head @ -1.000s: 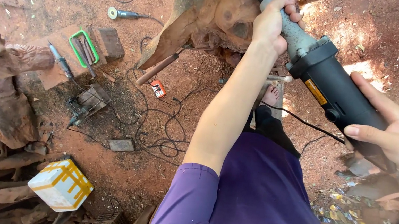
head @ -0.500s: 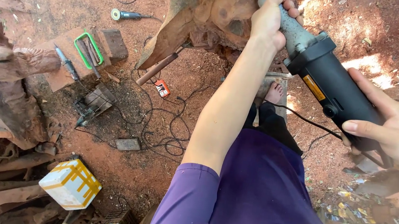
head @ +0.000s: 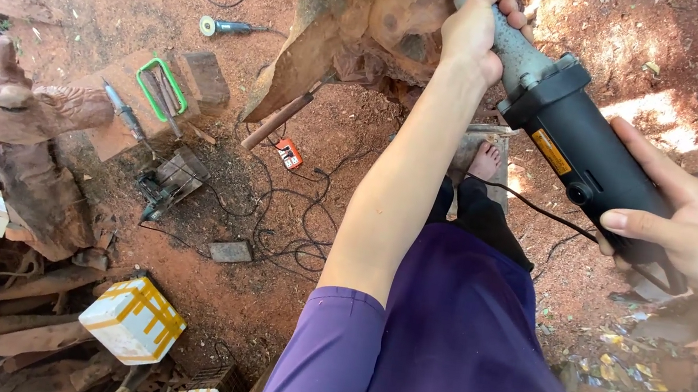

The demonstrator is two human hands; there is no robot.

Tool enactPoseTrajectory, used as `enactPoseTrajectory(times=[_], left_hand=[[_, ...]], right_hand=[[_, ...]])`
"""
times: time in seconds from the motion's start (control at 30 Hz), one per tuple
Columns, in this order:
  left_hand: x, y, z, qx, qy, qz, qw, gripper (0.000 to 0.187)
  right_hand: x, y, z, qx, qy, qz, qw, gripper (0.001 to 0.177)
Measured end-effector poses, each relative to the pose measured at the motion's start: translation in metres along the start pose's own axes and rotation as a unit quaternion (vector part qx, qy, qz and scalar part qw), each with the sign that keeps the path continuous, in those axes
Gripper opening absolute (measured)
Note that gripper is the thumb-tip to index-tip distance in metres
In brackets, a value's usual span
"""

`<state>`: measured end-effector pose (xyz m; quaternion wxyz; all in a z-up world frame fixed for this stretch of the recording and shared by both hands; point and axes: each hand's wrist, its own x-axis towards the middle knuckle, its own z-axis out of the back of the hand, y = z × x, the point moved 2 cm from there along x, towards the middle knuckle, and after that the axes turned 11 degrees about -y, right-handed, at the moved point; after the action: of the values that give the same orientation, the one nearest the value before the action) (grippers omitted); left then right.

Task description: Carving a large wooden sculpture using a power die grinder to refine details and shape the wood.

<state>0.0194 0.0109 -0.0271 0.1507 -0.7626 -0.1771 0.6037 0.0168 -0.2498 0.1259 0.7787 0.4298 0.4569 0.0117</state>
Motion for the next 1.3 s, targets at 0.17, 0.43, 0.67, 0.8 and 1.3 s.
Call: enactPoseTrajectory(times=[0.17,0.43,0.67,0.8,1.3], left_hand=[[0.0,0.0,-0.001,-0.002,0.0,0.0,1.0,0.014],[-0.004,-0.002,-0.001,0.011,-0.007,0.007,1.0,0.017],[-0.009,-0.003,-0.003,0.017,-0.012,0.005,1.0,0.018],[-0.01,-0.003,-0.003,0.036,-0.015,0.002,0.999,0.023],[-0.008,-0.001,-0.005,0.04,-0.021,-0.003,0.999,0.02]], right_hand=[[-0.002,-0.001,0.0,-0.016,-0.013,-0.013,1.0,0.102],[-0.003,-0.002,-0.001,-0.008,-0.017,-0.042,0.999,0.103],[-0.005,-0.006,-0.002,0.078,0.009,-0.059,0.995,0.106],[-0.006,-0.004,-0.003,0.067,-0.002,-0.068,0.995,0.106],[-0.006,-0.002,-0.003,0.07,-0.005,-0.077,0.995,0.105]])
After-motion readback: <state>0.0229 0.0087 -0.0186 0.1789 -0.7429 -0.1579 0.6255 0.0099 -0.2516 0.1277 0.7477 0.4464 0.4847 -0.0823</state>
